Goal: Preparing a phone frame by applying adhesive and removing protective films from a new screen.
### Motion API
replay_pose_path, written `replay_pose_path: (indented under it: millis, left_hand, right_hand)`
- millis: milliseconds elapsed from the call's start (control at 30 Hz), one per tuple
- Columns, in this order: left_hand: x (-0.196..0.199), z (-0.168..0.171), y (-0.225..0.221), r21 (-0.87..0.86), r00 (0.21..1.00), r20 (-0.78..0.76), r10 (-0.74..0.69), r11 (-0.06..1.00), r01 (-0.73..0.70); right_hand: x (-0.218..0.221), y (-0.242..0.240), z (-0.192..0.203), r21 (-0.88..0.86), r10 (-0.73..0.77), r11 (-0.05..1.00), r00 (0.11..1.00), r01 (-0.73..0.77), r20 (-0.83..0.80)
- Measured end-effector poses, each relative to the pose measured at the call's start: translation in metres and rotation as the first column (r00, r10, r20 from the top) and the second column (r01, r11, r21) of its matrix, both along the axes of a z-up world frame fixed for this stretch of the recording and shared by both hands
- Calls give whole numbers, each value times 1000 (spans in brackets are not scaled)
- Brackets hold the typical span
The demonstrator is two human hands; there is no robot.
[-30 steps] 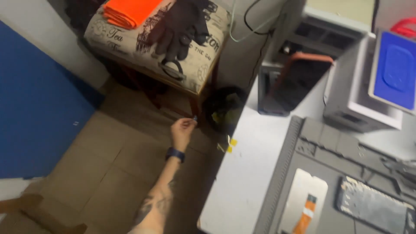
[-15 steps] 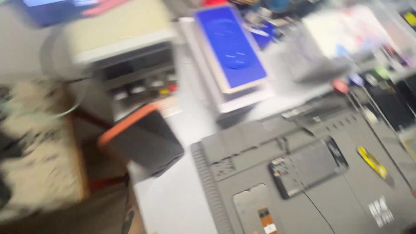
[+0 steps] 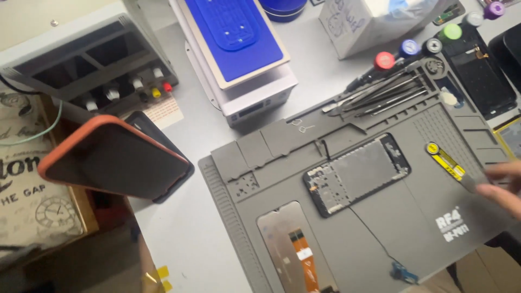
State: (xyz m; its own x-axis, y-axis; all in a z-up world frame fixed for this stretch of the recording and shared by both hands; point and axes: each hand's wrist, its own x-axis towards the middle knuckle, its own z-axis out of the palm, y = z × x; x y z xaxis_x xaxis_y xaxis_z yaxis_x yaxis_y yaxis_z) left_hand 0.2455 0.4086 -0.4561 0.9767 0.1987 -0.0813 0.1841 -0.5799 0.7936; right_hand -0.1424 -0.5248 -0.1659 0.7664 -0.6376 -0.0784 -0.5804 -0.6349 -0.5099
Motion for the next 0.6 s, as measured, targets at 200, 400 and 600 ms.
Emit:
replay_pose_path:
  millis: [200,400,600]
  left_hand:
    - [-88,200,-80,-81,988,-49,149,985,-153]
    - [-206,357,-144,48,940,304,155,983,-178]
    - [-200,467,-351,538,791,268,-549,767,350]
  right_hand:
    - [140,118,165,-327,516,795,853,-511,-81]
    - [188,140,177,-392,792,513,597,-764,-127]
    - [221,182,148,-413,967,249,246,-876,61]
